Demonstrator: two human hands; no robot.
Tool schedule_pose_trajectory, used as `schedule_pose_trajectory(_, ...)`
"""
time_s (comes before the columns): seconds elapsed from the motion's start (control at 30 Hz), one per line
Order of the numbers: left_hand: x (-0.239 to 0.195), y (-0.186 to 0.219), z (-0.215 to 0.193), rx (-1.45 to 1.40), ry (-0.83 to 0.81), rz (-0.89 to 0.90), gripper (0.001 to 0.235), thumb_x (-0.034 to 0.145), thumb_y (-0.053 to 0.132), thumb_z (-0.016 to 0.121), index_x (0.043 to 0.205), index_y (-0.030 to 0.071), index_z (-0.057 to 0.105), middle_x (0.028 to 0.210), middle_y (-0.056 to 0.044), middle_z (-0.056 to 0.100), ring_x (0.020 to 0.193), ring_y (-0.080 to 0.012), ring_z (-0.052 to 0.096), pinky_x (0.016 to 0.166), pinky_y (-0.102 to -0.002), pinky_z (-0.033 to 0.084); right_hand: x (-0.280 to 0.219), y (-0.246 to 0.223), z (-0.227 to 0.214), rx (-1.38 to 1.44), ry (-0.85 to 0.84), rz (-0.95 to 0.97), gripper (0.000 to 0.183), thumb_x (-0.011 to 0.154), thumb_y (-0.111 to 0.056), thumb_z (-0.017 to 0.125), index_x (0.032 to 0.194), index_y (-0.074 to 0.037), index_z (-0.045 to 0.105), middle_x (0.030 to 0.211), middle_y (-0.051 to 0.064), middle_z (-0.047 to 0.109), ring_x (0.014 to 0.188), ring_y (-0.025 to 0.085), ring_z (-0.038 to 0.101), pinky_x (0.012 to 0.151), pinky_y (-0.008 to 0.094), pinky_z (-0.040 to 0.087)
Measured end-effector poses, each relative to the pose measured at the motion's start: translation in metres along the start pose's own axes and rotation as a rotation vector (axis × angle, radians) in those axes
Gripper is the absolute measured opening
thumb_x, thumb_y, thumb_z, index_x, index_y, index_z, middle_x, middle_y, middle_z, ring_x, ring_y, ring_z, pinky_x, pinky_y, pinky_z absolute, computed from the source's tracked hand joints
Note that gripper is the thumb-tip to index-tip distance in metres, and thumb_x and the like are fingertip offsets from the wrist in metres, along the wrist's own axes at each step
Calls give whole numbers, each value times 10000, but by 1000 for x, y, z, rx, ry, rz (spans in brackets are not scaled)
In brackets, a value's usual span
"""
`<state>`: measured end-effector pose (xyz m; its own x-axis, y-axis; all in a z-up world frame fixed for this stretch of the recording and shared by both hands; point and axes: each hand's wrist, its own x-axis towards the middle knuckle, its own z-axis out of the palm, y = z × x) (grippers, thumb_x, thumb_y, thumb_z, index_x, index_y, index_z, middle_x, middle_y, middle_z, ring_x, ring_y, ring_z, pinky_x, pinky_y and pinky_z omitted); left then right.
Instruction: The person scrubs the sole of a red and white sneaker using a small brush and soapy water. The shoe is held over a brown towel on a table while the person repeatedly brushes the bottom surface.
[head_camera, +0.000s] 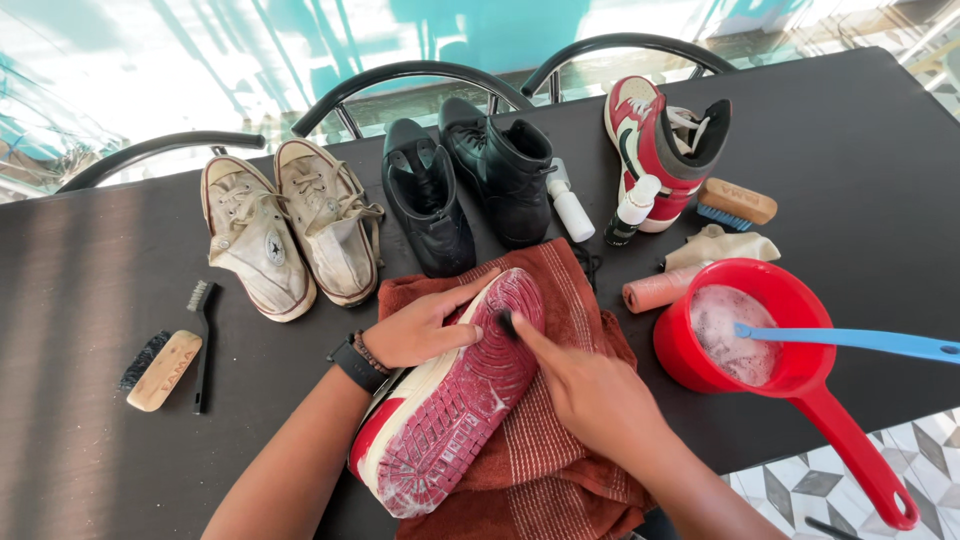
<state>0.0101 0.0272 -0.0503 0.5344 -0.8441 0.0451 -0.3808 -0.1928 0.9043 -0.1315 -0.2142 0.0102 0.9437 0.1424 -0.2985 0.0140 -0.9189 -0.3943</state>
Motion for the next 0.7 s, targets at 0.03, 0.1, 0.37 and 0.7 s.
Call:
schedule_pose_trajectory(0.03, 1, -1, 1, -1, -4, 0, 770, 1035, 268, 589, 1692, 47, 253, 1774, -113, 303, 1630, -200, 285, 1340, -346, 153, -10, 2, 0, 2, 0, 4, 713, 1059, -288, 405, 1726, -485, 249, 1102, 65, 775, 951, 408, 732, 802, 608, 533)
schedule_pose_trajectory(0.1, 1, -3, 2, -27, -15, 21, 781, 1046, 322, 579, 1692, 36, 246, 1772, -122, 301, 1632, -211, 281, 1342, -356, 163, -28, 7, -2, -102, -151, 53, 754, 1035, -284, 391, 1724, -547, 232, 1097, 2, 776, 928, 361, 727, 779, 552, 531)
schedule_pose_trajectory(0.37, -1, -4, 6, -213, 87, -16, 796, 922, 178, 747, 1649, 82, 438, 1719, -167, 411, 1591, -257, 333, 1335, -478, 240, 8, -12, -5, 73, 95, -12, 665, 1075, -251, 355, 1721, -408, 335, 1176, 207, 769, 1131, 471, 718, 933, 598, 590)
schedule_pose_trajectory(0.7, 1, 7, 4, -162, 95, -14, 813, 894, 183, 768, 1639, 82, 459, 1703, -164, 447, 1572, -248, 379, 1323, -468, 271, 17, -6, -21, 40, 31, 116, 668, 1076, -301, 312, 1722, -462, 260, 1183, 231, 765, 1155, 492, 709, 1000, 625, 565)
